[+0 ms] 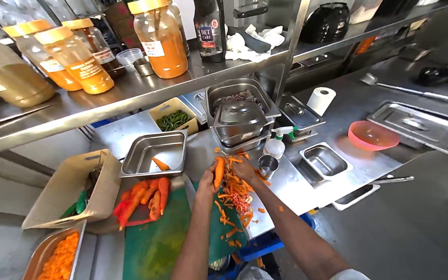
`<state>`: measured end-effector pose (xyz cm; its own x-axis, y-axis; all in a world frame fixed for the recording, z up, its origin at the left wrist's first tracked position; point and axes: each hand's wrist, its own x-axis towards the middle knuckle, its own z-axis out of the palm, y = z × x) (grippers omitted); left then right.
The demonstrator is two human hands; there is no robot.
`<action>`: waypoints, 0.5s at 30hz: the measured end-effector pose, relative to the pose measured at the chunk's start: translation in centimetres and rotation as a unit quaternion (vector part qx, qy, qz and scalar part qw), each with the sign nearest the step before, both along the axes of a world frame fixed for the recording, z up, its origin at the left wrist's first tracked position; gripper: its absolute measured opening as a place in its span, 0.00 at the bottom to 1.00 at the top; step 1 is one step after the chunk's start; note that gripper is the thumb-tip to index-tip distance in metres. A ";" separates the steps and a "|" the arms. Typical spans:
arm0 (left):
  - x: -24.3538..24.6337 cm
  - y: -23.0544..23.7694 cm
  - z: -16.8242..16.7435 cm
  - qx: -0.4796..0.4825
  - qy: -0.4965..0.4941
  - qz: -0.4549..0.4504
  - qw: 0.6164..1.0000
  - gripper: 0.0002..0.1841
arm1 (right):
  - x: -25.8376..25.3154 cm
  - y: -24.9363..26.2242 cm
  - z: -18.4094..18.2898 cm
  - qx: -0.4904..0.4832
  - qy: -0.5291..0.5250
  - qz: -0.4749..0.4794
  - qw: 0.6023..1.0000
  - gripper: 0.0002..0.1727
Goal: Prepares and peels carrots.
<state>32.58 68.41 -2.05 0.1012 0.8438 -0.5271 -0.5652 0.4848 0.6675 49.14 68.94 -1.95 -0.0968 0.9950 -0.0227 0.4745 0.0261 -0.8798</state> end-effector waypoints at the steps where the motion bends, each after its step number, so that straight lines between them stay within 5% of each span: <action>1: 0.1 -0.1 0.3 -0.004 -0.006 -0.001 1.000 0.20 | -0.1 0.0 0.1 0.023 -0.008 0.003 1.000 0.17; 8: 0.1 1.0 -0.5 -0.011 0.013 0.042 0.999 0.20 | -2.7 -5.7 -1.6 0.000 -0.052 0.124 0.991 0.24; 15: -0.5 0.3 -0.1 0.003 -0.003 0.046 0.999 0.22 | -1.0 -1.0 -0.9 -0.025 0.029 0.025 0.999 0.20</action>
